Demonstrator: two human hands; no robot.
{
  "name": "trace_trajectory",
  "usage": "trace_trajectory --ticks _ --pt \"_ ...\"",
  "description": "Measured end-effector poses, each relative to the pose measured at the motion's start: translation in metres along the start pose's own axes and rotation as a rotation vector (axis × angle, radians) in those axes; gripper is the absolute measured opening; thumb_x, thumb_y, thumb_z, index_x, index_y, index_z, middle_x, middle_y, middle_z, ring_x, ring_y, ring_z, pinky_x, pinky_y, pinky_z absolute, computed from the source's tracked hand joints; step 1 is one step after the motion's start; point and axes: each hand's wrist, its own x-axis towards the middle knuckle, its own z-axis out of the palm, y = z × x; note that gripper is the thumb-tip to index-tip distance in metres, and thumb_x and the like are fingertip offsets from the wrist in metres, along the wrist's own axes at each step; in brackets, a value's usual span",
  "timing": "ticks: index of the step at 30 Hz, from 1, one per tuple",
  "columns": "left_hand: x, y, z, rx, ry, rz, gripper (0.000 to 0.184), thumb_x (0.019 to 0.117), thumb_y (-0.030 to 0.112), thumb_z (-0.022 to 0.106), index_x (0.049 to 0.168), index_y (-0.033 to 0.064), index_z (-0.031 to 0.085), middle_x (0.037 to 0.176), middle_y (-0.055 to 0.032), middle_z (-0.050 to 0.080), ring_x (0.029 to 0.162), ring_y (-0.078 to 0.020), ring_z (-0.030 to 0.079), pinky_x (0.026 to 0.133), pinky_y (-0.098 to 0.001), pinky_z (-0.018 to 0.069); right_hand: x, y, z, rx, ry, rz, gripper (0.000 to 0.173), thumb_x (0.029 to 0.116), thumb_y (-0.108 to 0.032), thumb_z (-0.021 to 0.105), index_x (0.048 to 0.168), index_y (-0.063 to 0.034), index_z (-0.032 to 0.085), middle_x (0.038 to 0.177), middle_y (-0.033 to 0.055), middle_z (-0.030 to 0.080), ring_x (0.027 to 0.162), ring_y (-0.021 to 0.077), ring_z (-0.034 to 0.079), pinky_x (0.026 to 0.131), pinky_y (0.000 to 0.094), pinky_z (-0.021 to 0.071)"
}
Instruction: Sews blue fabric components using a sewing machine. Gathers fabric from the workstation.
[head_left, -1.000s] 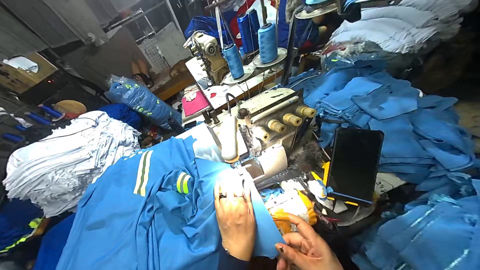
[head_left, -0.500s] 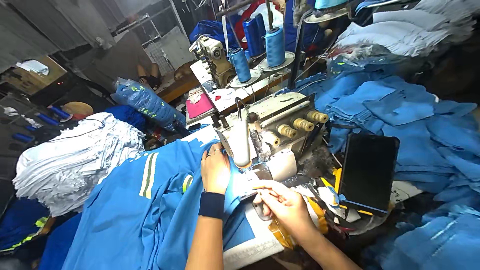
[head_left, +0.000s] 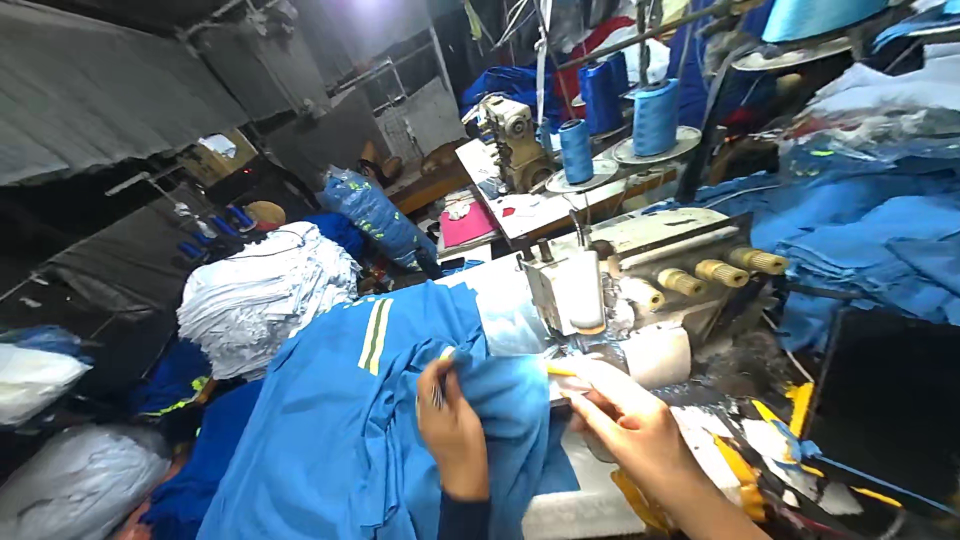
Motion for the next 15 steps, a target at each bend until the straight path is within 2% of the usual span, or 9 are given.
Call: trace_trajectory --ticks 1,3,5,8,10,12,13,14,15 --pt "-0.01 0.011 -0.018 -0.08 0.031 0.075 0.018 0.0973 -0.001 0.057 0.113 -0.0066 0.062 0.105 -0.0085 0.069 0.1 -0.0072 0.067 0.093 -0.0251 0.0551 0.004 -0.001 0.006 0.003 -0.025 -0.029 0.031 0.0971 -0.019 0.062 0.125 -0.0111 0.072 0.106 0.0053 0.073 0.069 0.0051 0.069 0.062 0.0234 0.061" --pt "-0.022 0.03 -0.048 -0.155 0.006 0.173 0.014 0.1026 0.008 0.056 0.115 0.0136 0.059 0.109 0.0068 0.069 0.108 0.0013 0.064 0.096 -0.0198 0.0526 0.01 -0.004 0.013 -0.006 -0.127 -0.094 0.035 0.0971 -0.019 0.063 0.13 -0.0097 0.069 0.11 0.0083 0.072 0.072 0.0109 0.069 0.065 0.0308 0.0618" --pt "-0.024 0.034 -0.068 -0.146 -0.063 0.239 0.012 0.1045 0.014 0.055 0.112 0.0225 0.06 0.112 0.0103 0.069 0.112 0.0 0.063 0.098 -0.0208 0.0509 0.008 -0.009 0.016 0.005 -0.234 -0.14 0.023 0.0969 -0.014 0.063 0.117 -0.0094 0.074 0.105 0.0079 0.074 0.078 0.0137 0.072 0.069 0.0332 0.0628" --pt "-0.01 0.0 -0.08 -0.032 -0.14 0.186 0.013 0.1025 0.016 0.059 0.114 0.0103 0.063 0.111 -0.0011 0.071 0.112 -0.0083 0.065 0.099 -0.0294 0.053 -0.009 -0.007 0.009 -0.05 -0.242 -0.214 0.015 0.0976 -0.02 0.065 0.099 -0.0099 0.076 0.094 0.0041 0.073 0.075 0.0094 0.07 0.068 0.026 0.0614" --pt "0.001 -0.034 -0.075 0.132 -0.164 0.031 0.036 0.0959 0.022 0.067 0.12 -0.0045 0.065 0.116 -0.0181 0.07 0.112 -0.0283 0.066 0.098 -0.0496 0.0521 -0.019 0.004 -0.006 -0.138 -0.162 -0.216 0.02 0.0973 -0.024 0.064 0.093 -0.0082 0.076 0.088 0.0042 0.072 0.073 0.0091 0.069 0.068 0.0246 0.0597" --pt "0.009 -0.058 -0.063 0.33 -0.324 -0.213 0.07 0.0864 0.035 0.077 0.138 -0.0072 0.056 0.136 -0.0307 0.059 0.128 -0.0506 0.055 0.104 -0.0732 0.0364 -0.021 0.018 -0.024 -0.288 -0.046 -0.162 0.023 0.0961 -0.024 0.063 0.09 -0.0065 0.077 0.088 0.0062 0.073 0.078 0.0133 0.07 0.072 0.0298 0.0599" --pt "0.011 -0.069 -0.055 0.392 -0.453 -0.326 0.081 0.0835 0.037 0.081 0.145 -0.0057 0.05 0.142 -0.0325 0.054 0.132 -0.0547 0.049 0.106 -0.0765 0.0319 -0.018 0.023 -0.033 -0.356 0.0 -0.116 0.024 0.0962 -0.022 0.062 0.092 -0.0036 0.077 0.09 0.0096 0.073 0.081 0.0189 0.072 0.074 0.0371 0.0609" --pt "0.01 -0.078 -0.047 0.439 -0.577 -0.405 0.081 0.084 0.034 0.082 0.147 -0.0037 0.049 0.142 -0.0321 0.054 0.131 -0.0545 0.05 0.107 -0.0751 0.033 -0.015 0.027 -0.041 -0.392 0.027 -0.063 0.023 0.0967 -0.018 0.061 0.094 -0.0002 0.076 0.092 0.0134 0.073 0.084 0.0245 0.073 0.076 0.0443 0.0607" --pt "0.009 -0.085 -0.04 0.465 -0.67 -0.447 0.068 0.0879 0.028 0.078 0.144 -0.0021 0.054 0.138 -0.0294 0.058 0.129 -0.0504 0.054 0.107 -0.0701 0.0374 -0.013 0.03 -0.047 -0.41 0.044 -0.021 0.021 0.0968 -0.014 0.061 0.095 0.0022 0.075 0.093 0.0162 0.073 0.085 0.028 0.073 0.078 0.048 0.0599"
